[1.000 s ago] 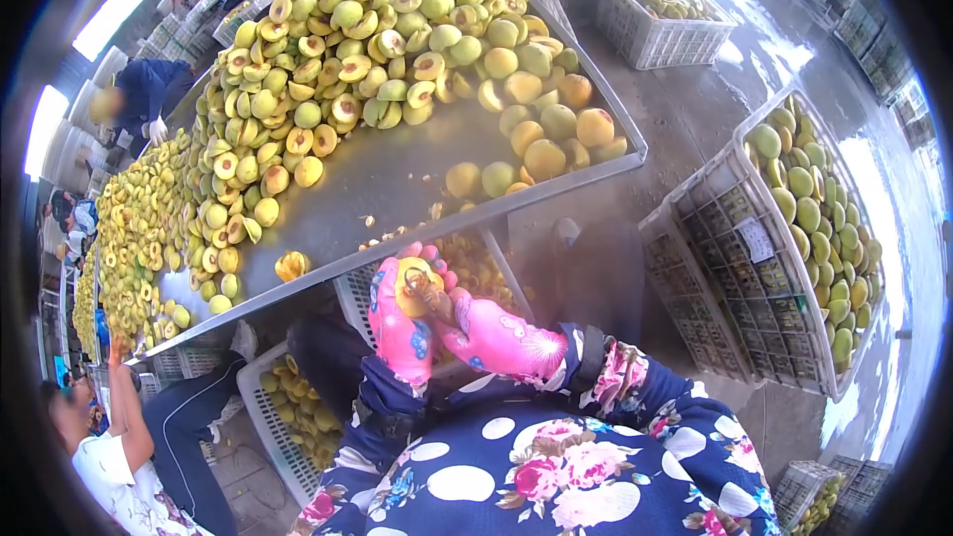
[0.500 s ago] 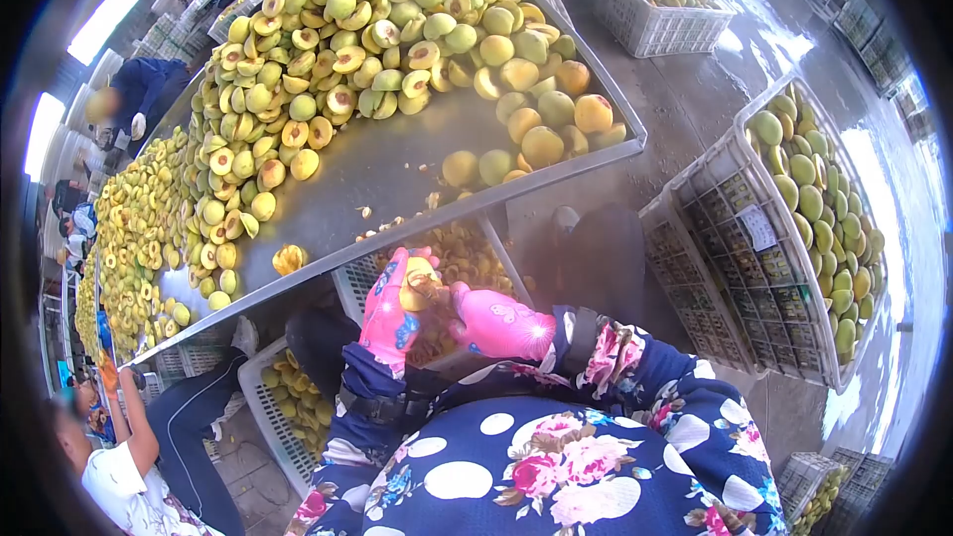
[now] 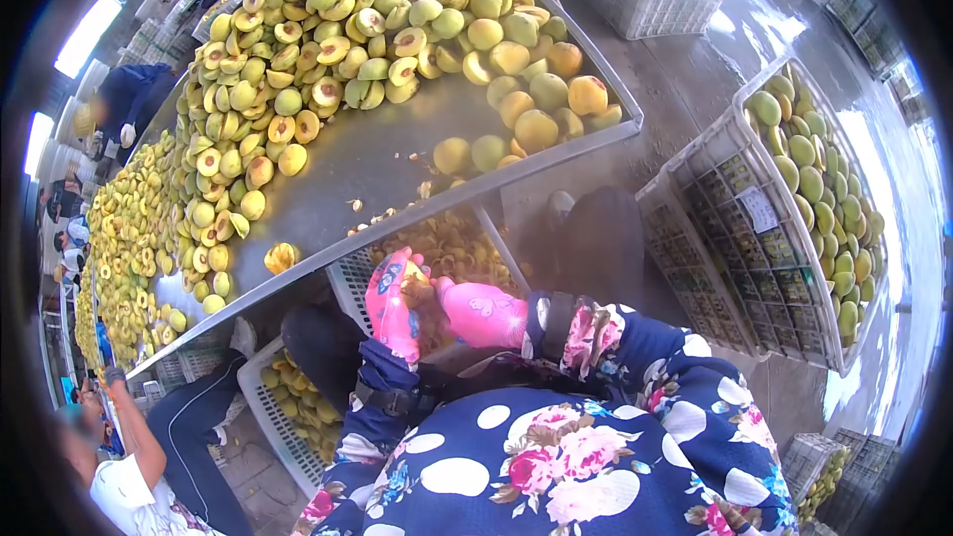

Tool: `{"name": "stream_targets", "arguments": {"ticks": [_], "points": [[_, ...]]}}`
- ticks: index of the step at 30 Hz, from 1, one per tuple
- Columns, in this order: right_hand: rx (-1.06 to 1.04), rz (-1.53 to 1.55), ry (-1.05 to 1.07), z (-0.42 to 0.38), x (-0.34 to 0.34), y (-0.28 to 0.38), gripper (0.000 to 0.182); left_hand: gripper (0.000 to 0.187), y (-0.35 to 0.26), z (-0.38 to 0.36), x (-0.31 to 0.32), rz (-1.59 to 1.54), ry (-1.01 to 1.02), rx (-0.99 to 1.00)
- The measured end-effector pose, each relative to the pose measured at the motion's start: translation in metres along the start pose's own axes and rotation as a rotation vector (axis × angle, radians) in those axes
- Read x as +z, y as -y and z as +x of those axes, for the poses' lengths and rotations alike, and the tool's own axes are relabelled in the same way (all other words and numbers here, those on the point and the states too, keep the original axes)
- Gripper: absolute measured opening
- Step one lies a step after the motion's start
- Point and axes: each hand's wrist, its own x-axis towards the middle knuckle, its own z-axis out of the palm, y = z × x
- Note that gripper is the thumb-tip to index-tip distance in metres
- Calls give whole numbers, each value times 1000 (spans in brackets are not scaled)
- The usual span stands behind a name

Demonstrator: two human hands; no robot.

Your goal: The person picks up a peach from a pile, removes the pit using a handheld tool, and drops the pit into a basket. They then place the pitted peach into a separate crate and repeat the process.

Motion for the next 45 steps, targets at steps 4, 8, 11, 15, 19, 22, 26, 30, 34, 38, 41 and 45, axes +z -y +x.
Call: {"name": "stream_targets", "arguments": {"ticks": [4, 8, 11, 15, 19, 22, 26, 30, 34, 38, 41, 45], "points": [[98, -117, 39, 2, -7, 20, 29, 20, 2, 2, -2, -32, -19, 22], [216, 106, 83, 3, -12, 38, 32, 21, -6, -1, 4, -81, -20, 16], [341, 359, 184, 3, -21, 47, 28, 21, -5, -1, 0, -102, 2, 19], [384, 605, 305, 3, -28, 41, 21, 22, -4, -3, -4, -141, 56, 11], [379, 477, 356, 1, -29, 31, 20, 22, 2, 9, -22, 66, 191, -63], [413, 664, 365, -5, -32, 37, 23, 22, 1, 8, -22, 45, 232, -104], [246, 1046, 432, -5, -21, 31, 27, 28, 1, 3, -17, -56, 221, -25], [188, 1340, 466, -4, -6, 28, 31, 33, 6, 7, -17, -140, 226, 12], [247, 1324, 443, -5, -5, 34, 32, 34, -7, -8, -6, -228, 110, 33], [138, 1268, 499, -7, -9, 61, 31, 36, -29, -28, -6, -199, -8, 148], [56, 1240, 547, -2, 0, 57, 21, 32, -29, -11, -56, 163, -87, 525], [74, 1127, 336, -3, -3, 51, 15, 25, -95, -14, -147, 373, -249, 884]]}}
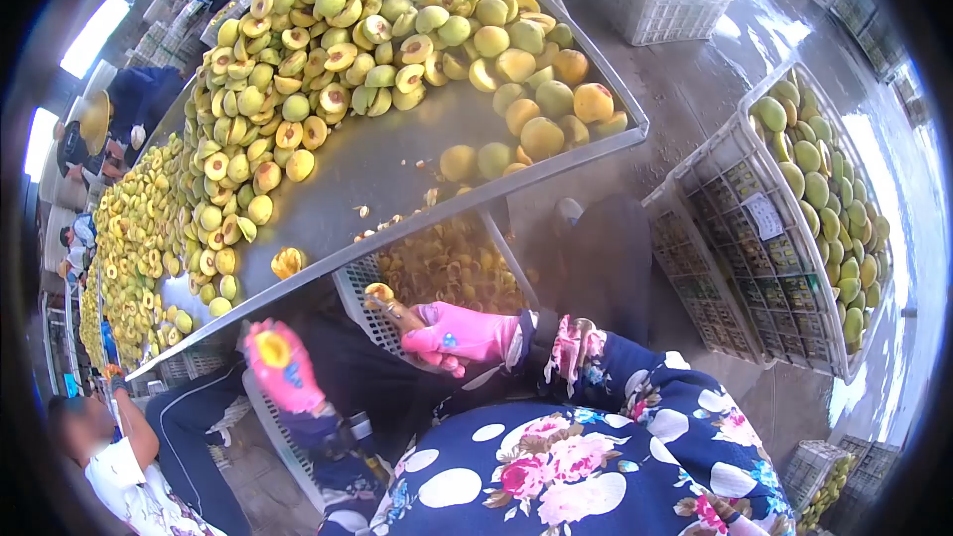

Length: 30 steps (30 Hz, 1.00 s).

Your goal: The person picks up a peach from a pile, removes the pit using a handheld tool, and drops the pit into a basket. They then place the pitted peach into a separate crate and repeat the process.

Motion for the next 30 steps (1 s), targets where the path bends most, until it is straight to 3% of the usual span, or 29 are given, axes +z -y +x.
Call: {"name": "stream_targets", "arguments": {"ticks": [1, 2, 3, 5, 7, 9, 11, 13, 15, 16, 18, 21, 22, 25, 29, 30], "points": [[69, -238, -158, 6, -9, -13, 17, 28, -4, 10, -32, -591, -44, -242], [141, -484, -315, 14, -23, -26, 20, 33, 0, 26, -72, -255, -130, -295], [265, -912, -270, 15, -35, -27, 20, 37, 3, 37, -100, 85, -217, -341], [212, -1625, -11, 14, -91, -83, 25, 44, -3, 42, -106, 1623, -3, -218], [198, -1615, 224, 17, -113, -96, 27, 44, -13, 60, -82, 1234, 123, -84], [254, -1589, 68, 20, -93, -80, 27, 43, -22, 63, -41, 838, 252, 9], [273, -1503, -83, 9, -72, -58, 27, 39, -41, 60, 50, 637, 474, 77], [252, -1347, -235, -6, -61, -42, 27, 30, -48, 52, 139, 644, 687, 269], [98, -1051, -270, -19, -73, -57, 23, 34, -33, 39, 210, 634, 858, 115], [39, -898, -283, -32, -70, -52, 23, 39, -15, 35, 239, 750, 897, 296], [13, -785, -323, -53, -58, -29, 23, 47, -8, 25, 288, 908, 955, 418], [116, -878, -422, -89, -31, 22, 24, 52, 16, 16, 320, 1140, 1157, 466], [135, -823, -423, -94, -33, 25, 24, 54, 19, 19, 325, 1144, 1191, 430], [145, -560, -455, -99, -49, 8, 18, 53, 14, 28, 315, 863, 1204, 50], [-67, -201, -384, -97, -58, 4, 18, 48, 22, 39, 258, -329, 1017, -829], [-76, -154, -398, -99, -48, 18, 21, 47, 10, 33, 246, -479, 1000, -923]]}}
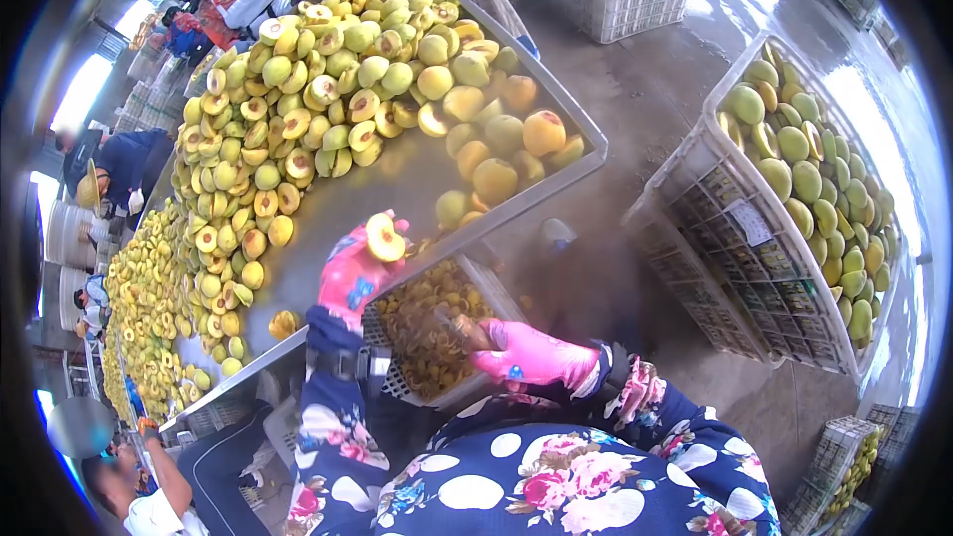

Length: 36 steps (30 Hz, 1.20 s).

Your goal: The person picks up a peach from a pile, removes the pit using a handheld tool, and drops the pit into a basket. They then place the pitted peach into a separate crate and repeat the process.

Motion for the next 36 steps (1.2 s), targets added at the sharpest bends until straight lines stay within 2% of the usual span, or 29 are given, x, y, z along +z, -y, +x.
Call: {"name": "stream_targets", "arguments": {"ticks": [2, 5, 6, 10, 13, 22, 25, 28, 30, 32, 34, 36], "points": [[3, -7, 2, 1, 7, 10, 20, 48, -3, -38, 16, -329, 92, -20], [-48, -54, 24, 7, 22, 25, 21, 54, 1, -74, 32, -448, -66, -59], [-67, -66, 30, 10, 27, 27, 23, 52, 6, -80, 32, -453, -78, -42], [-117, -474, -92, 14, 52, 42, 22, 46, 24, -98, 34, -400, -124, 64], [-299, -725, -190, 25, 58, 22, 22, 43, 29, -109, 48, -367, -259, 111], [-216, -894, -247, 27, 76, 21, 25, 37, 48, -116, 57, -270, -341, 192], [-342, -944, -209, 33, 69, 4, 27, 36, 54, -115, 55, -202, -358, 215], [-321, -931, -124, 36, 64, 0, 34, 36, 59, -111, 53, -113, -412, 203], [-235, -800, -71, 37, 62, -3, 37, 35, 64, -110, 50, -84, -419, 224], [-251, -785, -54, 40, 59, -7, 38, 34, 70, -110, 47, -63, -427, 253], [-369, -890, -75, 44, 59, -11, 35, 34, 75, -109, 46, -50, -434, 292], [-198, -741, -27, 42, 63, -2, 31, 34, 78, -107, 45, -38, -473, 310]]}}
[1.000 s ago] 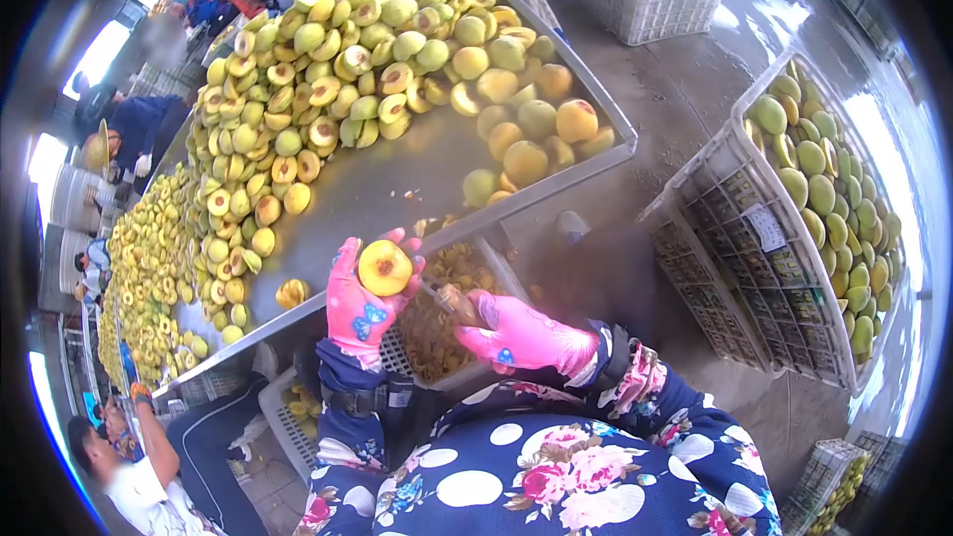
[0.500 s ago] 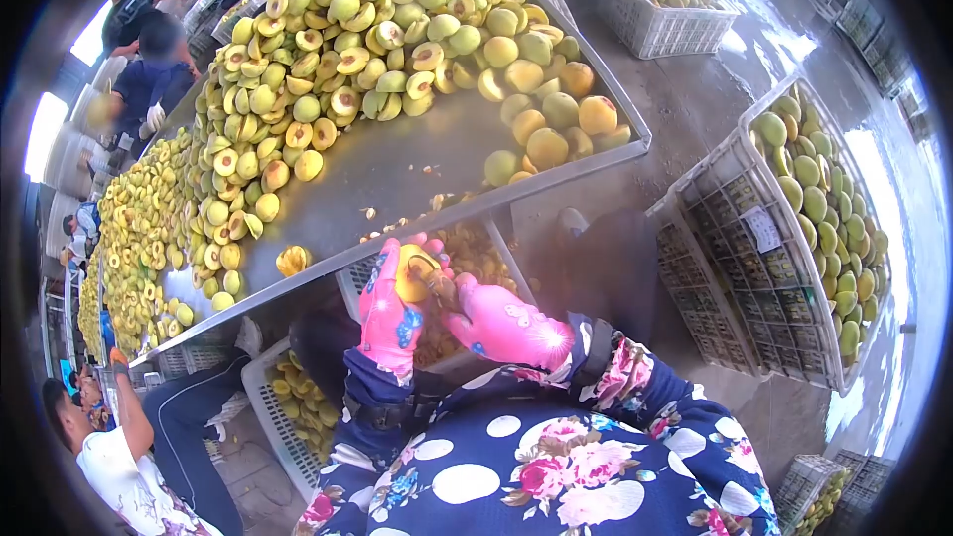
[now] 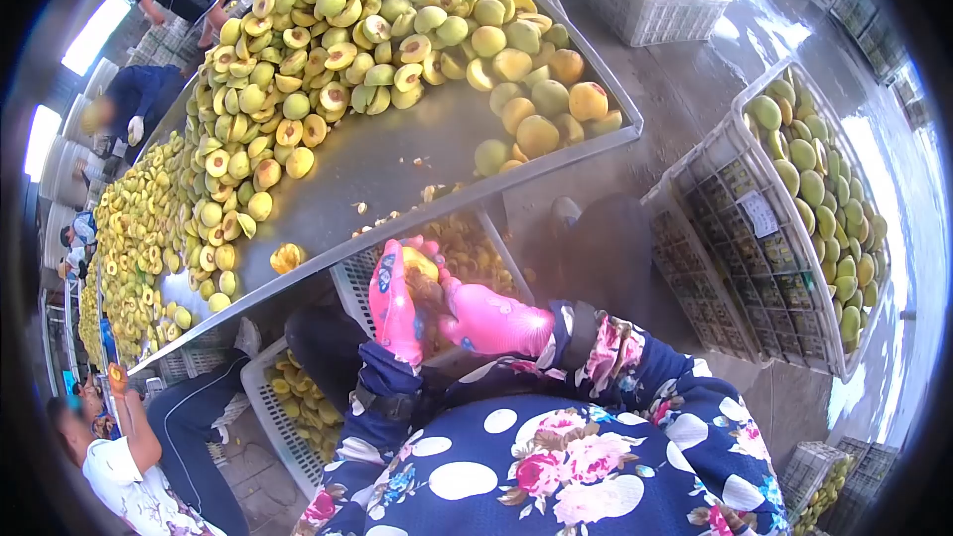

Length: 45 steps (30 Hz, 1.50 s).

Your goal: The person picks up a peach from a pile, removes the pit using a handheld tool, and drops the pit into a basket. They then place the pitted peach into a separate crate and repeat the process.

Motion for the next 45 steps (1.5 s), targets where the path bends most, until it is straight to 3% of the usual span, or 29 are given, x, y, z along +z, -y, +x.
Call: {"name": "stream_targets", "arguments": {"ticks": [4, 7, 10, 13, 15, 16, 18, 19, 20, 21, 24, 25, 26, 27, 29, 30, 31, 35, 37, 38, 41, 45], "points": [[308, 464, 191, -1, -3, 13, 29, 34, 4, -2, 0, -75, 18, 40], [260, 949, 388, 0, -2, 5, 25, 36, 6, 0, 2, -204, 17, 39], [270, 1226, 458, 1, 6, 2, 23, 37, -3, -7, 2, -309, 78, -68], [111, 1186, 458, -4, 8, 5, 20, 34, -4, 0, -14, -550, 18, -51], [201, 971, 517, 0, 0, 17, 20, 30, -18, 2, -43, -473, -48, 246], [244, 862, 534, 2, -4, 20, 20, 30, -40, -5, -66, -201, -76, 250], [-32, 136, 260, 14, 25, -37, 24, 32, -78, -19, -113, 218, -302, 524], [-162, -231, 118, 20, 32, -57, 26, 33, -97, -26, -143, 444, -456, 504], [163, -166, 283, 8, 13, -12, 30, 35, -114, -32, -194, 1058, -513, 518], [157, -146, 288, 7, 12, -14, 30, 36, -122, -32, -236, 1682, -543, 504], [43, -148, 240, 2, 14, -23, 30, 37, -139, -28, -218, 1888, -514, 595], [35, -115, 237, -2, 13, -25, 30, 37, -147, -22, -159, 1262, -413, 271], [26, -86, 234, -7, 11, -26, 30, 34, -146, -8, -129, 1312, -312, 255], [17, -58, 228, -11, 5, -26, 30, 32, -131, 21, -128, 1376, -74, 556], [13, -38, 194, -26, -7, -22, 28, 28, -118, 51, -43, 1348, 226, 689], [-26, -28, 160, -33, -8, -29, 27, 25, -103, 73, -19, 1254, 326, 661], [-67, -20, 126, -39, -12, -35, 27, 25, -95, 88, 11, 1356, 444, 696], [159, 74, 111, -60, -33, -30, 31, 39, -32, 160, 70, 1381, 871, 654], [172, 87, 80, -64, -38, -35, 30, 43, -6, 181, 86, 1476, 1068, 660], [180, 93, 66, -66, -40, -38, 29, 48, -7, 180, 96, 1419, 991, 279], [262, 347, 85, -68, -44, -41, 26, 46, -19, 175, 106, 1560, 1042, 455], [308, 562, 96, -63, -50, -38, 23, 39, -18, 182, 65, 710, 727, -21]]}}
